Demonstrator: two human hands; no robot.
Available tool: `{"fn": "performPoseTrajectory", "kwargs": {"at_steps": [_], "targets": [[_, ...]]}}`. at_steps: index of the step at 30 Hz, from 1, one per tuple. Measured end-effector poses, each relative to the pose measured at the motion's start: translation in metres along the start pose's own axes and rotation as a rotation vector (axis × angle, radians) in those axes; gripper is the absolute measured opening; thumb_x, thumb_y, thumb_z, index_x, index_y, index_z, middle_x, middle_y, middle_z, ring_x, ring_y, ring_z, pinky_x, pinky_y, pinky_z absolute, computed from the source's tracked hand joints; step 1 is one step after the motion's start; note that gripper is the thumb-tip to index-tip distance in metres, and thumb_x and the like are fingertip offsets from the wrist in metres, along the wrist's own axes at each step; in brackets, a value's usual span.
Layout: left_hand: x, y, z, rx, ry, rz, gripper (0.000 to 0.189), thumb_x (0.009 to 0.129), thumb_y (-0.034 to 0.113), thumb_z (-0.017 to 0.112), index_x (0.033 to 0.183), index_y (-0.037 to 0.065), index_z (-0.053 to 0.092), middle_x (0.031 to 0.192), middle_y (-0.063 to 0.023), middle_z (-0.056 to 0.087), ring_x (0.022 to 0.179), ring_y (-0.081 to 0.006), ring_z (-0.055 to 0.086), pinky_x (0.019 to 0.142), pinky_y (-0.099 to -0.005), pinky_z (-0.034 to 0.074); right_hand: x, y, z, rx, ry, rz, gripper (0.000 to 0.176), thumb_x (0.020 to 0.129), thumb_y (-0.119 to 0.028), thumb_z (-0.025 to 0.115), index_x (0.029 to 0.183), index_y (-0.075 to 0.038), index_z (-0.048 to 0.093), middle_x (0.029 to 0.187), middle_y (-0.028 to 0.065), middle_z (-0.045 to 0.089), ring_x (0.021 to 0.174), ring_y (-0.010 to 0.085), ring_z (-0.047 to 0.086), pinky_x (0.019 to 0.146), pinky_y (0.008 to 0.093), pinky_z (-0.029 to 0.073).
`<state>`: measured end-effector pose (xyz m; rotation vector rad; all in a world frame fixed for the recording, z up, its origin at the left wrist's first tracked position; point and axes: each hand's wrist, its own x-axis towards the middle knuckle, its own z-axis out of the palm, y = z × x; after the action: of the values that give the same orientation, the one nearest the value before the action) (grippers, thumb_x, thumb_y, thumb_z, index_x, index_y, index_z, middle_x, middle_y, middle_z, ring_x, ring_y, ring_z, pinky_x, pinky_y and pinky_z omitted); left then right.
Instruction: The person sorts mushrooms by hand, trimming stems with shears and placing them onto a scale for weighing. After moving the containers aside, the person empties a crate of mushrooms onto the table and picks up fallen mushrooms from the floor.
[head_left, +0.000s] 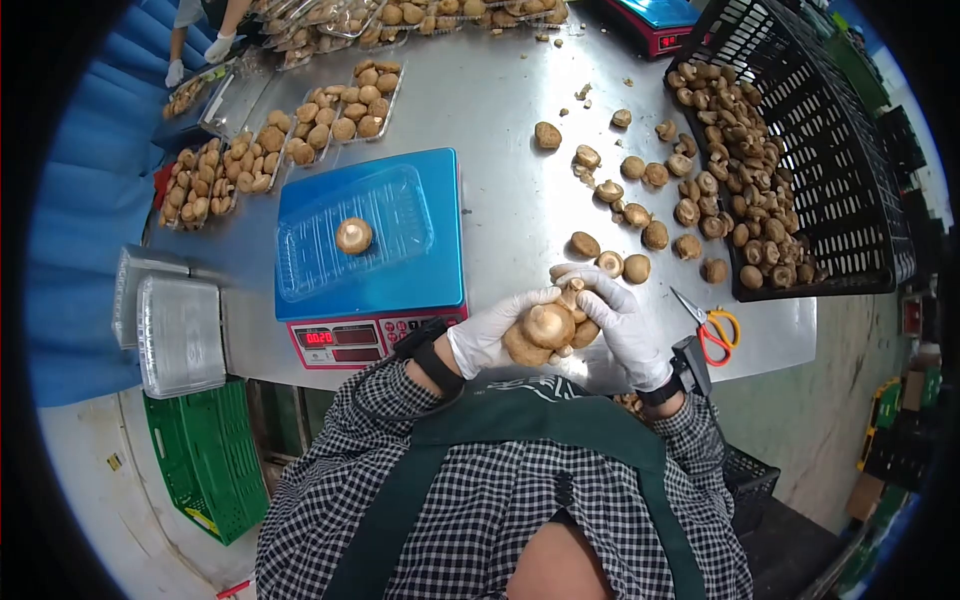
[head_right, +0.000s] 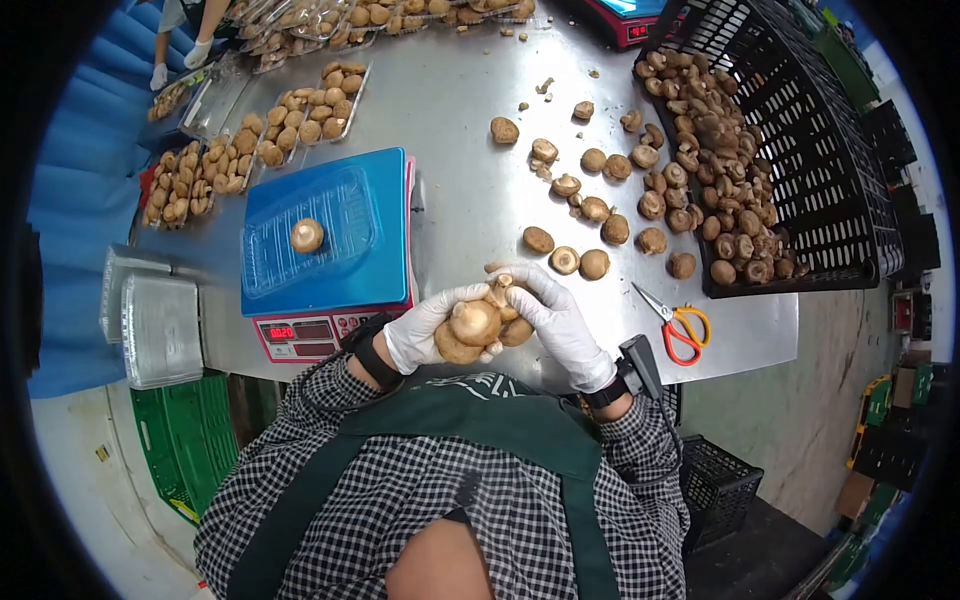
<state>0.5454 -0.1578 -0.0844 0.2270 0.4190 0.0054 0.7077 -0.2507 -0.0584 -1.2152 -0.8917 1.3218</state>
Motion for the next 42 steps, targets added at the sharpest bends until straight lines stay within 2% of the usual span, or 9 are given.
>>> {"fn": "performPoseTrajectory", "kwargs": {"at_steps": [5, 7, 10, 12, 18, 20, 25, 30, 42], "targets": [[0.006, -0.004, -0.011, -0.077, 0.003, 0.023, 0.043, 0.095, 0.034, 0.053, 0.125, 0.006, 0.046, 0.108, -0.0132, 0.055, 0.079, -0.0234, 0.062, 0.066, -0.0333, 0.055, -0.016, -0.003, -0.022, -0.119, 0.093, -0.036, 0.035, 0.094, -0.011, 0.048, 0.128, -0.005, 0.052, 0.119, 0.0065, 0.058, 0.115, 0.0172, 0.051, 0.102, 0.0296, 0.036], [0.008, -0.002, -0.018, -0.073, -0.016, 0.055, 0.041, 0.096, 0.033, 0.051, 0.126, 0.007, 0.045, 0.108, -0.0118, 0.054, 0.079, -0.0217, 0.062, 0.065, -0.0325, 0.055, -0.031, 0.011, -0.066, -0.362, 0.380, -0.067, 0.032, 0.093, -0.013, 0.052, 0.123, -0.003, 0.055, 0.114, 0.0085, 0.061, 0.109, 0.0171, 0.055, 0.097, 0.0292, 0.040], [0.007, 0.002, -0.020, -0.074, -0.010, 0.119, 0.037, 0.097, 0.032, 0.048, 0.127, 0.009, 0.045, 0.107, -0.0087, 0.054, 0.080, -0.0179, 0.060, 0.064, -0.0305, 0.054, -0.064, 0.054, -0.144, -1.237, 0.743, -0.093, 0.028, 0.085, -0.016, 0.063, 0.109, -0.002, 0.059, 0.101, 0.0157, 0.062, 0.095, 0.0297, 0.061, 0.081, 0.0360, 0.049], [0.010, 0.003, -0.024, -0.065, 0.031, 0.143, 0.037, 0.097, 0.033, 0.047, 0.126, 0.009, 0.045, 0.107, -0.0077, 0.054, 0.081, -0.0171, 0.059, 0.063, -0.0293, 0.054, -0.096, 0.084, -0.184, -1.485, 0.751, 0.230, 0.031, 0.080, -0.010, 0.062, 0.110, -0.003, 0.057, 0.106, 0.0198, 0.059, 0.099, 0.0375, 0.057, 0.085, 0.0434, 0.047], [0.010, 0.008, -0.023, -0.050, 0.005, 0.189, 0.040, 0.097, 0.032, 0.049, 0.126, 0.004, 0.044, 0.107, -0.0101, 0.053, 0.080, -0.0178, 0.059, 0.063, -0.0285, 0.054, -0.118, 0.084, -0.199, -1.542, 0.755, 0.305, 0.046, 0.072, -0.005, 0.060, 0.117, -0.005, 0.052, 0.114, 0.0206, 0.056, 0.107, 0.0380, 0.052, 0.091, 0.0449, 0.043], [0.007, 0.008, -0.022, -0.061, 0.014, 0.193, 0.041, 0.097, 0.032, 0.049, 0.126, 0.004, 0.044, 0.106, -0.0106, 0.053, 0.081, -0.0181, 0.059, 0.063, -0.0288, 0.054, -0.115, 0.073, -0.207, -1.612, 0.529, 0.428, 0.048, 0.071, -0.007, 0.062, 0.118, -0.006, 0.052, 0.117, 0.0194, 0.055, 0.108, 0.0366, 0.052, 0.091, 0.0437, 0.043], [0.003, 0.007, -0.026, -0.036, 0.036, 0.225, 0.041, 0.096, 0.033, 0.050, 0.126, 0.004, 0.045, 0.103, -0.0107, 0.055, 0.081, -0.0178, 0.060, 0.063, -0.0288, 0.054, -0.126, 0.084, -0.189, -1.316, 0.580, 0.312, 0.042, 0.075, -0.014, 0.062, 0.113, -0.001, 0.051, 0.092, 0.0242, 0.063, 0.082, 0.0412, 0.063, 0.072, 0.0438, 0.051], [-0.006, -0.004, -0.022, 0.007, 0.170, 0.214, 0.040, 0.097, 0.033, 0.049, 0.126, 0.005, 0.045, 0.104, -0.0084, 0.056, 0.080, -0.0152, 0.060, 0.065, -0.0263, 0.054, -0.116, 0.054, -0.118, -0.596, 0.420, 0.301, 0.060, 0.065, -0.019, 0.077, 0.116, 0.000, 0.053, 0.076, 0.0065, 0.058, 0.070, 0.0140, 0.056, 0.065, 0.0302, 0.048], [-0.008, -0.013, -0.025, 0.251, 0.151, 0.161, 0.045, 0.098, 0.029, 0.048, 0.133, 0.003, 0.040, 0.122, -0.0090, 0.052, 0.109, -0.0147, 0.056, 0.090, -0.0276, 0.050, -0.056, 0.010, -0.043, -0.949, -0.038, 0.231, 0.075, 0.060, -0.044, 0.079, 0.117, -0.002, 0.052, 0.087, 0.0136, 0.060, 0.079, 0.0273, 0.061, 0.072, 0.0356, 0.050]]}}
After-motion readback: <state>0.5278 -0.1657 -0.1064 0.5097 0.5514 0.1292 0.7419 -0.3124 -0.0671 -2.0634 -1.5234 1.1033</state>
